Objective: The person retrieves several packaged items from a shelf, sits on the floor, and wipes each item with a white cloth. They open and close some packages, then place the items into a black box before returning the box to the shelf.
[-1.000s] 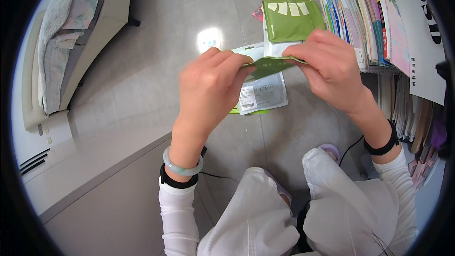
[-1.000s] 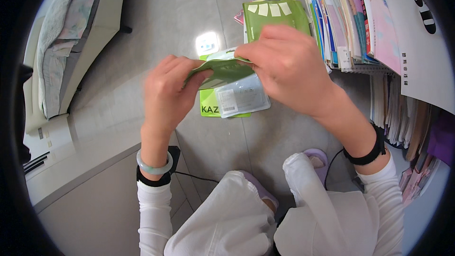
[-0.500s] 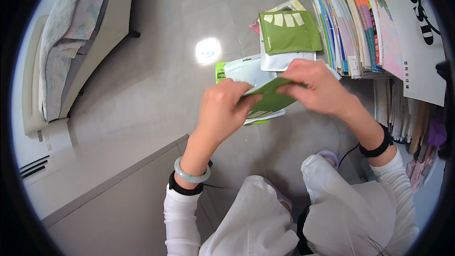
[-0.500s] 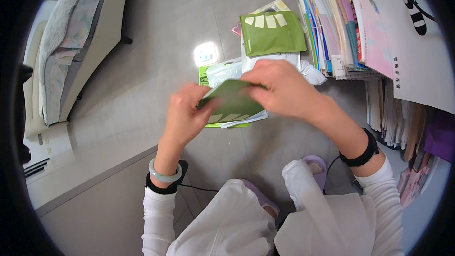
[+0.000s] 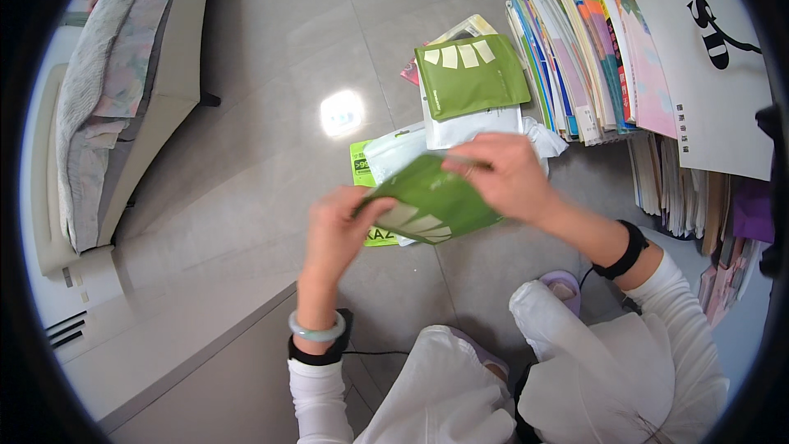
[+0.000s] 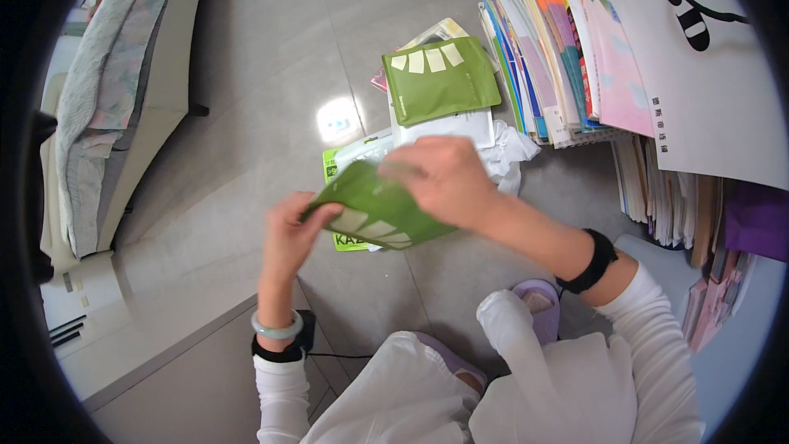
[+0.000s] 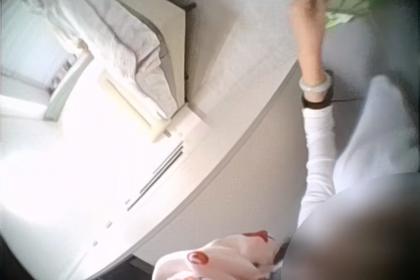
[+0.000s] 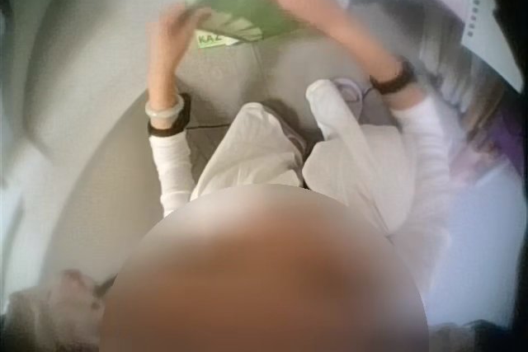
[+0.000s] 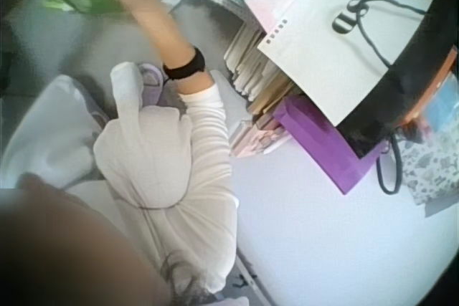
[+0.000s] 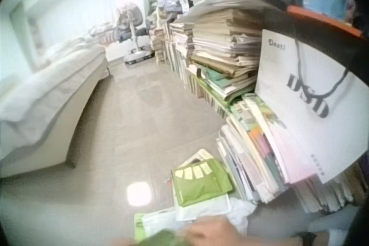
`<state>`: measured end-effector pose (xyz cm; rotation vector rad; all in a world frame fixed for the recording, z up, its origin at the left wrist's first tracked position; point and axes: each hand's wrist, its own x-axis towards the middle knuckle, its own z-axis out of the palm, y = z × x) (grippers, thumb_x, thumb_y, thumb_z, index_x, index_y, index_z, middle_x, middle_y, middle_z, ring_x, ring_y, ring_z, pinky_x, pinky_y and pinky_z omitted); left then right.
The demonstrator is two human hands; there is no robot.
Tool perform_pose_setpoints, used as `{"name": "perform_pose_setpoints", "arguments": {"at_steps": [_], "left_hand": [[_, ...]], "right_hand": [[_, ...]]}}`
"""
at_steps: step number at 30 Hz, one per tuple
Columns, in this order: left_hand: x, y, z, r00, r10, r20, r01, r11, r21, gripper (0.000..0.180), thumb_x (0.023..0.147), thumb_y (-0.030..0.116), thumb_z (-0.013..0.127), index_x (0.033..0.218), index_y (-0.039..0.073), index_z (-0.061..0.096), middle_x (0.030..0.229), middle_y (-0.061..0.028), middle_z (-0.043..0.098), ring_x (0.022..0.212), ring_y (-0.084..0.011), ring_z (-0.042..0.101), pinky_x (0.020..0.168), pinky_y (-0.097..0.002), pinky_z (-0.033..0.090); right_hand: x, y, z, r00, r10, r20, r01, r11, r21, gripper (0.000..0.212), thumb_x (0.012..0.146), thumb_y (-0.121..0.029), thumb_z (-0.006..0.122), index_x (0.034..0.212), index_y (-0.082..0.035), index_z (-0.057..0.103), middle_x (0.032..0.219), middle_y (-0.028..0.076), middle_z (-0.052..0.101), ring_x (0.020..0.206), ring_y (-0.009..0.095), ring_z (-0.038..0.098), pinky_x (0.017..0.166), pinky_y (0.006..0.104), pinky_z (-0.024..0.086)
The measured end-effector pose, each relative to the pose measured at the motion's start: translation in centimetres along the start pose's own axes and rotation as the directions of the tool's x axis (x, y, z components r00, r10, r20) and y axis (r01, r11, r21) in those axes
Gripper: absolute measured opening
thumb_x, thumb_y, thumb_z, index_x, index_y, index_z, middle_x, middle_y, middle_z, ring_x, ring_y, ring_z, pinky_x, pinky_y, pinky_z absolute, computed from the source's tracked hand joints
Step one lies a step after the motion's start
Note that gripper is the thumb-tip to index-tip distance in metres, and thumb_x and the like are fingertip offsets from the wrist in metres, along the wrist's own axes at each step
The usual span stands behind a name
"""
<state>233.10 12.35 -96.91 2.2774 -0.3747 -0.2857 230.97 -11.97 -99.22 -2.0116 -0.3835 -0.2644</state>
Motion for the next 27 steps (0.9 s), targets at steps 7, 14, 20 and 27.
{"name": "perform_pose_setpoints", "arguments": {"at_steps": [7, 14, 20, 27], "left_hand": [[0.2, -2.3, 0.0, 0.995, -0.043, -0.093, 0.039, 0.998, -0.048, 0.015, 0.085, 0.011, 0.075, 0.091, -0.001, 0.069, 0.077, -0.0138, 0.069, 0.065, -0.0168, 0.062, 0.063, -0.0301, 0.049], [1.8, -5.7, 2.0, 0.964, -0.267, -0.012, 0.139, 0.537, -0.832, 0.033, 0.092, 0.019, 0.072, 0.113, -0.004, 0.063, 0.107, -0.0053, 0.07, 0.093, -0.0119, 0.062, 0.086, -0.0267, 0.049], [1.5, -11.3, 4.9, 0.855, -0.481, 0.193, 0.449, 0.501, -0.74, 0.037, 0.099, 0.023, 0.061, 0.125, -0.001, 0.057, 0.115, -0.0076, 0.067, 0.103, -0.016, 0.062, 0.089, -0.0316, 0.049], [1.7, -17.8, -0.5, 0.764, -0.643, -0.064, 0.228, 0.361, -0.904, 0.035, 0.102, 0.019, 0.054, 0.131, 0.001, 0.051, 0.124, -0.0102, 0.062, 0.107, -0.021, 0.063, 0.091, -0.0359, 0.054]], "right_hand": [[1.1, 1.7, -0.1, 0.892, 0.444, 0.089, -0.44, 0.804, 0.399, 0.026, 0.093, -0.022, 0.069, 0.103, 0.002, 0.071, 0.082, 0.005, 0.072, 0.074, 0.008, 0.064, 0.066, 0.0275, 0.052], [2.1, 4.0, 1.0, 0.775, 0.618, 0.132, -0.534, 0.529, 0.659, 0.033, 0.096, -0.026, 0.066, 0.112, 0.003, 0.065, 0.101, 0.009, 0.07, 0.088, 0.009, 0.064, 0.076, 0.0278, 0.053], [0.4, 9.6, 1.1, 0.494, 0.682, 0.54, -0.591, -0.192, 0.783, 0.054, 0.1, -0.036, 0.057, 0.132, 0.005, 0.047, 0.125, 0.015, 0.062, 0.106, 0.02, 0.063, 0.087, 0.0293, 0.053], [0.0, 17.6, 1.1, 0.32, 0.896, 0.307, -0.462, -0.135, 0.877, 0.052, 0.098, -0.034, 0.06, 0.131, 0.004, 0.045, 0.124, 0.021, 0.059, 0.112, 0.025, 0.061, 0.092, 0.0312, 0.052]]}}
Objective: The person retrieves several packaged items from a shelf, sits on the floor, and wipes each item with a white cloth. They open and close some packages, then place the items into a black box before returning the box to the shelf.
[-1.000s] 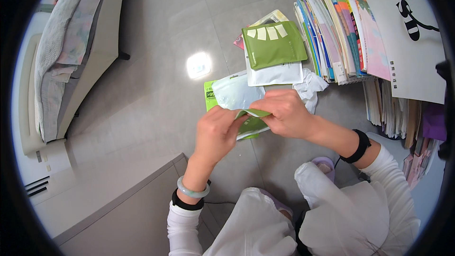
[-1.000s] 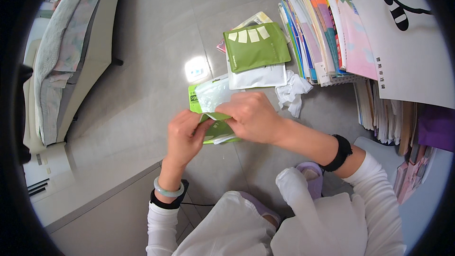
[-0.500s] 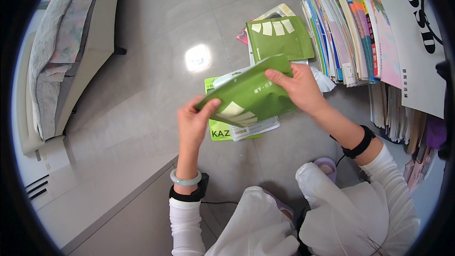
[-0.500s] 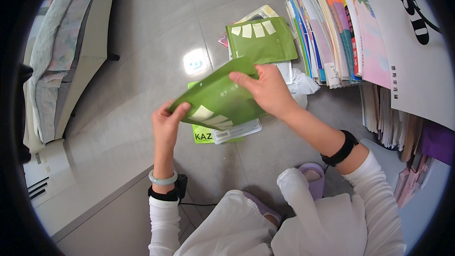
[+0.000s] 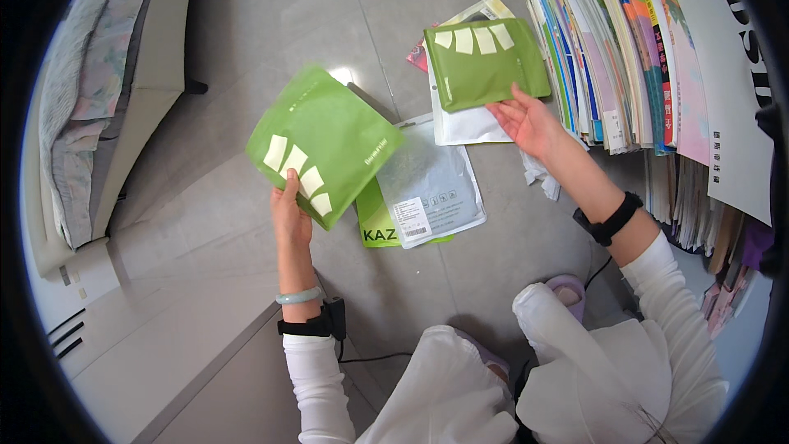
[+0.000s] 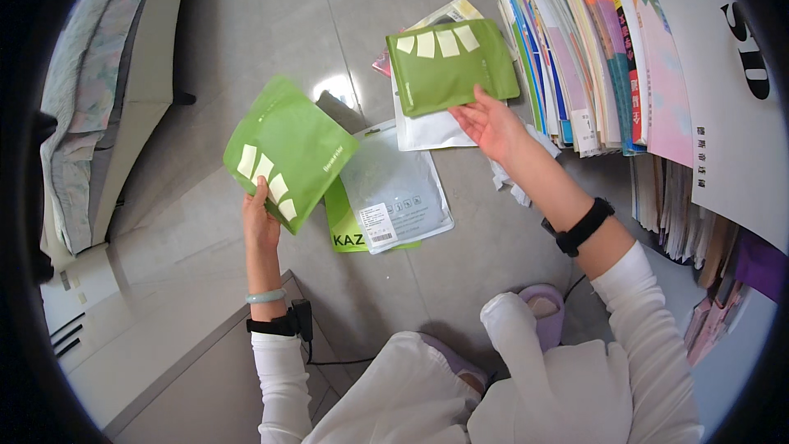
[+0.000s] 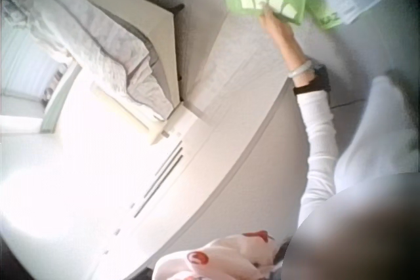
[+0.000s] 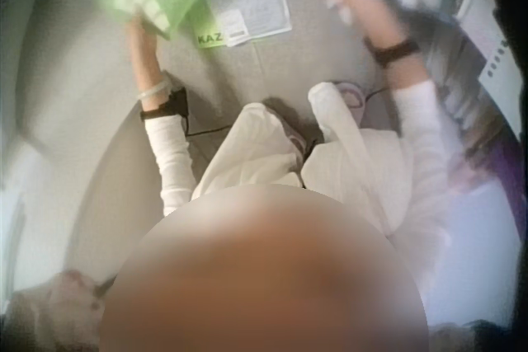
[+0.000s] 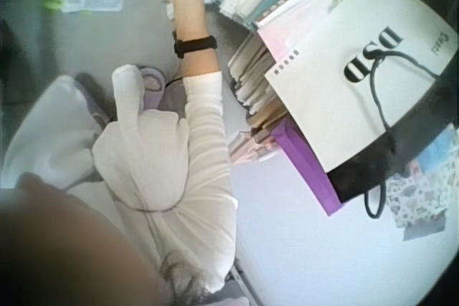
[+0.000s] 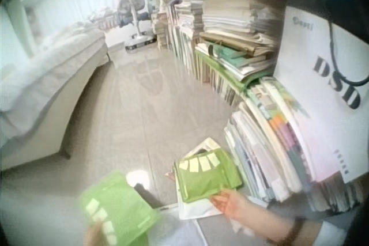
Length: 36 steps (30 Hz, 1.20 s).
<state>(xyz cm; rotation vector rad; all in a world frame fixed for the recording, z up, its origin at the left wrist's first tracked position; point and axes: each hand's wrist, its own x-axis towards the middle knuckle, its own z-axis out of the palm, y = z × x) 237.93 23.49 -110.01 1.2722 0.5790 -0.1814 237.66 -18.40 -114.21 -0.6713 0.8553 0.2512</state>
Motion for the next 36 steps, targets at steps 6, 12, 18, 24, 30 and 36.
{"name": "perform_pose_setpoints", "arguments": {"at_steps": [6, 12, 18, 24, 30, 36], "left_hand": [[1.1, -1.2, -0.3, 0.995, 0.094, 0.012, -0.094, 0.995, -0.023, 0.038, 0.103, 0.018, 0.051, 0.136, -0.001, 0.047, 0.134, -0.0121, 0.056, 0.115, -0.0211, 0.06, 0.096, -0.035, 0.052], [2.8, -1.0, 0.0, 0.999, -0.046, 0.016, 0.047, 0.998, -0.044, 0.037, 0.104, 0.021, 0.048, 0.135, 0.0, 0.048, 0.131, -0.0116, 0.058, 0.113, -0.021, 0.06, 0.094, -0.0351, 0.052], [1.6, -1.2, 1.5, 0.959, -0.16, 0.233, 0.221, 0.94, -0.261, 0.053, 0.105, 0.043, 0.04, 0.142, 0.005, 0.044, 0.137, -0.0105, 0.056, 0.121, -0.0228, 0.057, 0.102, -0.0408, 0.047], [1.2, -2.2, 2.1, 0.978, -0.167, 0.127, 0.177, 0.982, -0.068, 0.054, 0.102, 0.045, 0.048, 0.137, 0.004, 0.05, 0.131, -0.0136, 0.06, 0.114, -0.0236, 0.061, 0.096, -0.0387, 0.051], [4.8, -1.1, -0.4, 0.991, 0.101, 0.091, -0.093, 0.992, -0.087, 0.032, 0.098, 0.013, 0.059, 0.128, 0.003, 0.054, 0.12, -0.0098, 0.065, 0.099, -0.0207, 0.067, 0.085, -0.0366, 0.057], [7.4, -2.3, -4.0, 0.964, 0.189, -0.189, -0.181, 0.982, 0.056, 0.038, 0.095, 0.012, 0.063, 0.128, -0.001, 0.051, 0.124, -0.0134, 0.06, 0.112, -0.026, 0.06, 0.097, -0.0396, 0.05]], "right_hand": [[-1.5, -1.2, 3.1, 0.959, -0.233, 0.159, 0.261, 0.947, -0.188, 0.032, 0.101, -0.019, 0.054, 0.126, 0.001, 0.051, 0.123, 0.015, 0.061, 0.11, 0.023, 0.063, 0.092, 0.0334, 0.053], [-4.1, 1.1, 9.8, 0.776, 0.066, 0.627, 0.313, 0.823, -0.474, 0.028, 0.098, -0.022, 0.057, 0.115, 0.0, 0.063, 0.107, 0.009, 0.069, 0.098, 0.018, 0.066, 0.087, 0.0327, 0.055], [-2.4, 7.4, 11.6, 0.766, 0.032, 0.642, 0.619, 0.228, -0.751, 0.021, 0.095, -0.018, 0.059, 0.082, -0.003, 0.053, 0.08, 0.003, 0.065, 0.069, 0.012, 0.062, 0.065, 0.0284, 0.053], [-1.2, 9.1, 11.8, 0.823, -0.098, 0.559, 0.508, 0.567, -0.649, 0.019, 0.098, -0.018, 0.057, 0.09, -0.002, 0.051, 0.078, 0.004, 0.065, 0.065, 0.012, 0.063, 0.061, 0.0263, 0.051], [-2.8, 5.1, 8.6, 0.85, -0.198, 0.489, 0.527, 0.273, -0.805, 0.028, 0.096, -0.029, 0.063, 0.095, 0.0, 0.059, 0.074, 0.012, 0.069, 0.068, 0.021, 0.068, 0.062, 0.0346, 0.053], [-4.6, 7.3, 2.9, 0.937, -0.104, 0.334, 0.24, -0.504, -0.83, 0.043, 0.089, -0.044, 0.066, 0.086, -0.002, 0.064, 0.072, 0.019, 0.067, 0.073, 0.037, 0.067, 0.065, 0.0466, 0.051]]}}
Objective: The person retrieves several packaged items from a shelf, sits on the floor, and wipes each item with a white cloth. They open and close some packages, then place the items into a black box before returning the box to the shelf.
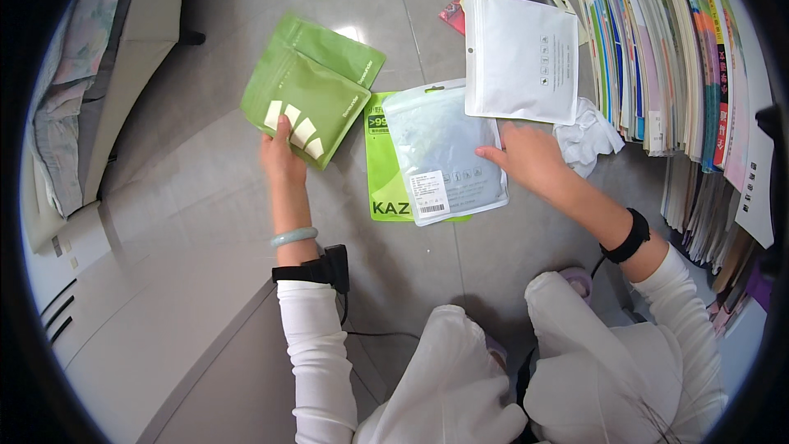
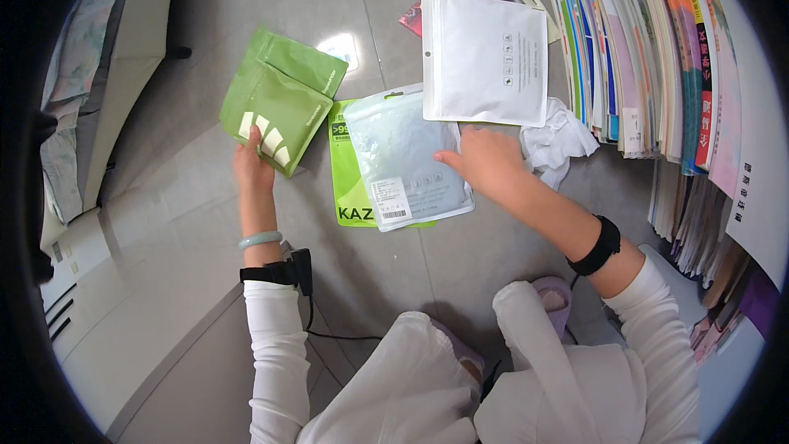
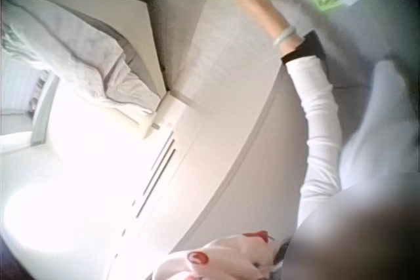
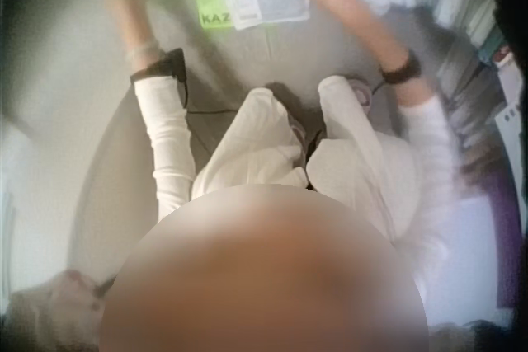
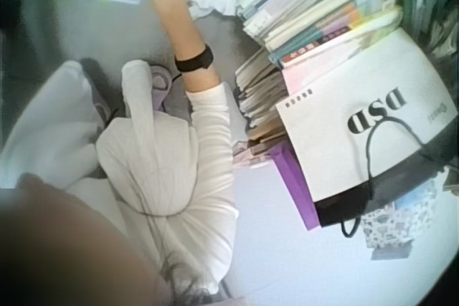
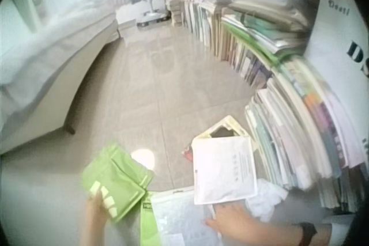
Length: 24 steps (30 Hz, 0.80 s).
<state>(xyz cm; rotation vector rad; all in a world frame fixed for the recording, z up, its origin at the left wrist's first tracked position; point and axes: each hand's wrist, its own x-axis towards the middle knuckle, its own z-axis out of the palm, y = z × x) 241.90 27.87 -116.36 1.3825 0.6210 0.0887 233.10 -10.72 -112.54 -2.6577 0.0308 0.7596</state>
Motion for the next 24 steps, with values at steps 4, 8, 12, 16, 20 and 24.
{"name": "perform_pose_setpoints", "arguments": {"at_steps": [4, 8, 12, 16, 20, 24], "left_hand": [[-3.7, -1.7, 1.8, 0.857, 0.502, -0.118, -0.289, 0.656, 0.697, 0.051, 0.09, 0.015, 0.069, 0.131, -0.004, 0.045, 0.136, -0.0175, 0.044, 0.12, -0.028, 0.048, 0.097, -0.0389, 0.043], [-11.9, -3.8, 5.8, 0.976, 0.065, 0.209, -0.182, 0.769, 0.612, 0.06, 0.087, 0.018, 0.074, 0.133, -0.004, 0.043, 0.124, -0.015, 0.05, 0.104, -0.024, 0.054, 0.083, -0.0349, 0.047], [-14.2, -2.7, 6.5, 0.939, -0.272, 0.211, 0.124, 0.839, 0.53, 0.065, 0.089, 0.025, 0.074, 0.137, -0.001, 0.041, 0.102, -0.0024, 0.059, 0.086, -0.0117, 0.057, 0.071, -0.0259, 0.046], [-13.3, 1.4, 5.5, 0.818, -0.417, 0.397, 0.229, 0.868, 0.441, 0.043, 0.09, 0.026, 0.072, 0.124, 0.004, 0.058, 0.09, 0.0016, 0.061, 0.076, -0.0044, 0.053, 0.063, -0.0208, 0.039], [-14.9, 6.2, 6.4, 0.756, -0.545, 0.364, 0.375, 0.815, 0.442, 0.058, 0.096, 0.062, 0.047, 0.104, 0.006, 0.06, 0.078, -0.0025, 0.064, 0.062, -0.01, 0.058, 0.059, -0.0222, 0.044], [-16.4, 11.0, 7.5, 0.777, -0.481, 0.406, 0.235, 0.82, 0.521, 0.074, 0.093, 0.075, 0.034, 0.103, 0.006, 0.059, 0.079, -0.007, 0.067, 0.061, -0.0141, 0.064, 0.058, -0.0245, 0.048]], "right_hand": [[0.5, 0.9, 1.5, 0.998, 0.018, 0.058, -0.029, 0.98, 0.199, 0.038, 0.087, -0.039, 0.071, 0.082, -0.002, 0.064, 0.069, 0.014, 0.065, 0.065, 0.029, 0.064, 0.061, 0.0411, 0.049], [0.8, 1.1, 1.7, 0.979, -0.076, 0.19, -0.026, 0.874, 0.486, 0.029, 0.088, -0.028, 0.072, 0.081, -0.002, 0.061, 0.066, 0.003, 0.058, 0.058, 0.012, 0.052, 0.055, 0.0306, 0.043], [-1.1, -0.5, 1.5, 0.95, -0.265, 0.165, 0.049, 0.647, 0.761, 0.024, 0.086, -0.022, 0.072, 0.079, -0.004, 0.06, 0.062, 0.003, 0.055, 0.056, 0.012, 0.049, 0.053, 0.0324, 0.04], [-4.0, -2.1, -0.7, 0.926, -0.36, 0.111, 0.189, 0.699, 0.69, 0.021, 0.085, -0.017, 0.071, 0.078, -0.004, 0.056, 0.064, 0.004, 0.056, 0.056, 0.016, 0.05, 0.053, 0.0335, 0.04], [-6.3, -3.3, -2.6, 0.702, -0.605, -0.376, 0.705, 0.665, 0.246, 0.018, 0.077, -0.014, 0.072, 0.077, -0.008, 0.055, 0.084, 0.005, 0.066, 0.066, 0.021, 0.058, 0.054, 0.0366, 0.047], [-8.4, -3.4, -3.6, 0.388, -0.793, -0.469, 0.803, 0.541, -0.249, 0.019, 0.073, -0.017, 0.073, 0.079, -0.01, 0.056, 0.097, 0.002, 0.068, 0.069, 0.019, 0.06, 0.054, 0.0332, 0.05]]}}
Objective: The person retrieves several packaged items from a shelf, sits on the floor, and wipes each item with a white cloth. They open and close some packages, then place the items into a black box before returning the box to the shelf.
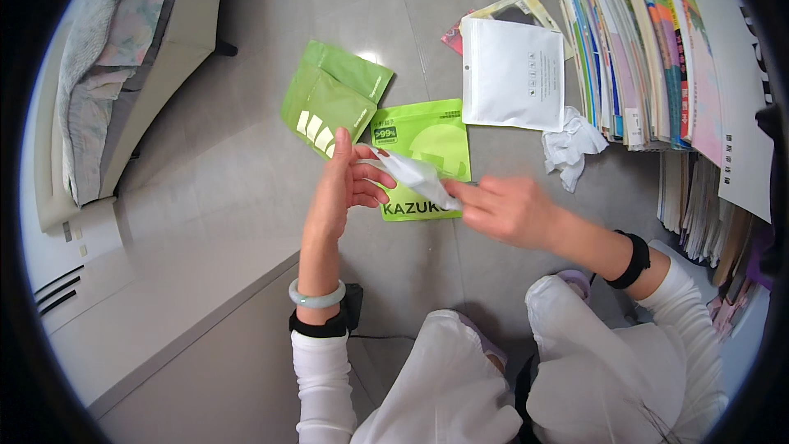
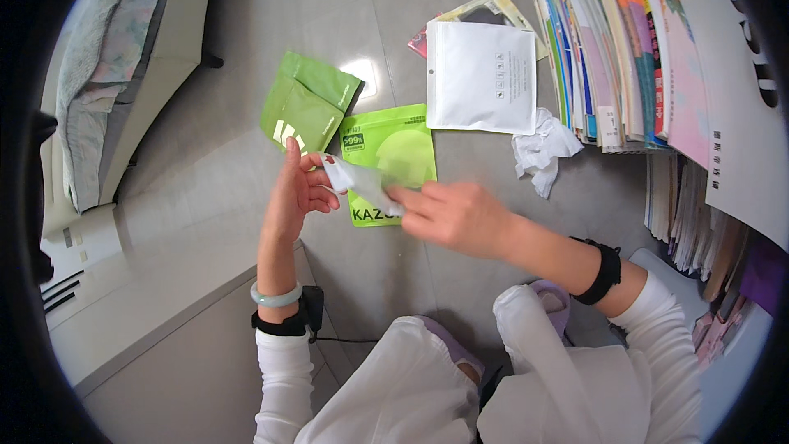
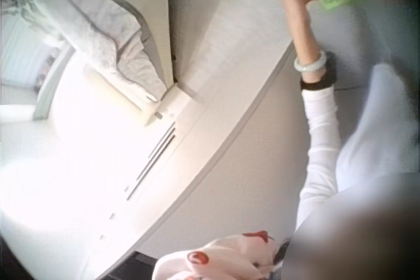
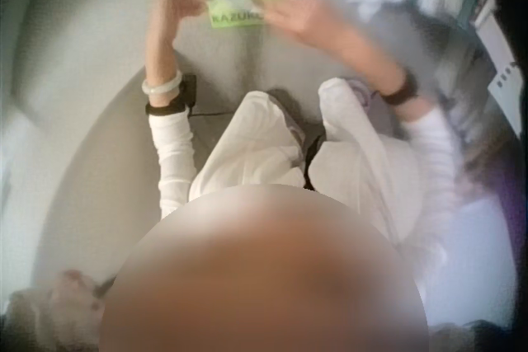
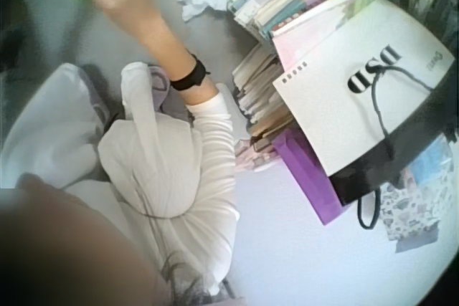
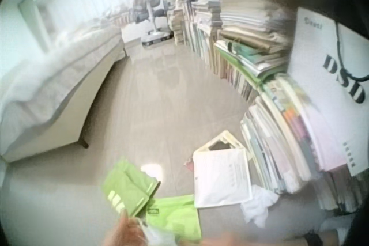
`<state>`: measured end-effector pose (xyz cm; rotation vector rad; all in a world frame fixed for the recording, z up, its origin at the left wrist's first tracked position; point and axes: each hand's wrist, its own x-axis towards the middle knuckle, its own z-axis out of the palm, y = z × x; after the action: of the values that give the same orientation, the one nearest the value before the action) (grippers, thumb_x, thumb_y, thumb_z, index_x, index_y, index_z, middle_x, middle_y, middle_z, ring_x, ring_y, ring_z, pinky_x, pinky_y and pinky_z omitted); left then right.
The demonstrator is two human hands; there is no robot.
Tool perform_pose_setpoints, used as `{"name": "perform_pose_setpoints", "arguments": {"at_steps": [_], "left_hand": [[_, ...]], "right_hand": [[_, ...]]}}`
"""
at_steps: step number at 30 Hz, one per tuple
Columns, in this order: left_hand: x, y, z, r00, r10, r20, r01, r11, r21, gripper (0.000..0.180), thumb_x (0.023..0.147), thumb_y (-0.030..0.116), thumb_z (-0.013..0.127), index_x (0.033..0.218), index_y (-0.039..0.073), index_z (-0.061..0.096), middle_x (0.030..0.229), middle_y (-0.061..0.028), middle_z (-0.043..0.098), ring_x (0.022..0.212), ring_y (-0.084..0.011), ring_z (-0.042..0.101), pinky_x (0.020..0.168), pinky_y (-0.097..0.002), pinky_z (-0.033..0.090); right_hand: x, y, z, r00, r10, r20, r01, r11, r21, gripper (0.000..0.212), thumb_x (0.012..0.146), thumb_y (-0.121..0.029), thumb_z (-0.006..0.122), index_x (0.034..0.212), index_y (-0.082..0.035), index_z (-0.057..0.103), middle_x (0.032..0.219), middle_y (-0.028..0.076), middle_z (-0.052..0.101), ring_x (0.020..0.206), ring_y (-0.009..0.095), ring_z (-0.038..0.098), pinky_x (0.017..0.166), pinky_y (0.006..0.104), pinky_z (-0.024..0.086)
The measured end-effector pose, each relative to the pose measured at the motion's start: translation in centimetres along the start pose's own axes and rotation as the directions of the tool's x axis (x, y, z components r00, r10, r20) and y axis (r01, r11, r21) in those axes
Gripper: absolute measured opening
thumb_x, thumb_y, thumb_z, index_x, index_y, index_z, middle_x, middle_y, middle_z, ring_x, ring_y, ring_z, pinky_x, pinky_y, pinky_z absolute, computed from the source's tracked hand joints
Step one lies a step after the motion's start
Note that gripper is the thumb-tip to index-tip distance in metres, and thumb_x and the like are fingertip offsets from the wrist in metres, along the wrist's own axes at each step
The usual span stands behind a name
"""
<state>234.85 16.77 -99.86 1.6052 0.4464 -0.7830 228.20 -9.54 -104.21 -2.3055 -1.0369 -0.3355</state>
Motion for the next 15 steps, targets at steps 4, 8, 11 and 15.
{"name": "perform_pose_setpoints", "arguments": {"at_steps": [4, 8, 11, 15], "left_hand": [[-1.8, 1.4, 1.7, 0.971, 0.231, -0.068, -0.233, 0.972, -0.026, 0.061, 0.101, 0.055, 0.041, 0.097, -0.001, 0.065, 0.081, -0.0103, 0.069, 0.066, -0.0187, 0.068, 0.065, -0.0284, 0.053], [-3.0, 1.1, 5.2, 0.886, 0.458, -0.069, -0.425, 0.864, 0.27, 0.044, 0.102, 0.032, 0.051, 0.09, -0.005, 0.07, 0.079, -0.0106, 0.071, 0.067, -0.0177, 0.068, 0.067, -0.0297, 0.054], [-3.2, 0.9, 7.8, 0.813, 0.582, -0.033, -0.487, 0.709, 0.51, 0.031, 0.098, 0.024, 0.058, 0.089, -0.003, 0.07, 0.068, -0.0161, 0.068, 0.057, -0.0257, 0.065, 0.055, -0.035, 0.049], [-3.8, 0.7, 9.0, 0.761, 0.647, 0.049, -0.539, 0.589, 0.602, 0.032, 0.099, 0.023, 0.056, 0.083, -0.001, 0.07, 0.067, -0.0179, 0.064, 0.057, -0.0343, 0.061, 0.055, -0.0392, 0.048]], "right_hand": [[0.3, -0.5, -1.3, 0.999, 0.018, -0.041, -0.016, 0.999, 0.047, 0.022, 0.078, -0.025, 0.073, 0.081, -0.01, 0.057, 0.097, 0.004, 0.07, 0.067, 0.019, 0.059, 0.053, 0.0326, 0.05], [0.9, -0.6, -3.4, 0.942, 0.331, 0.06, -0.327, 0.859, 0.394, 0.035, 0.084, -0.04, 0.072, 0.087, -0.007, 0.059, 0.087, 0.008, 0.07, 0.063, 0.022, 0.061, 0.054, 0.0351, 0.048], [1.8, -0.6, -4.1, 0.765, 0.611, 0.202, -0.609, 0.587, 0.533, 0.041, 0.085, -0.044, 0.072, 0.093, -0.005, 0.06, 0.076, 0.011, 0.068, 0.062, 0.026, 0.064, 0.054, 0.038, 0.047], [2.7, -0.6, -3.5, 0.679, 0.68, 0.275, -0.723, 0.556, 0.411, 0.038, 0.082, -0.037, 0.073, 0.095, -0.003, 0.062, 0.066, 0.013, 0.065, 0.058, 0.029, 0.064, 0.055, 0.0399, 0.047]]}}
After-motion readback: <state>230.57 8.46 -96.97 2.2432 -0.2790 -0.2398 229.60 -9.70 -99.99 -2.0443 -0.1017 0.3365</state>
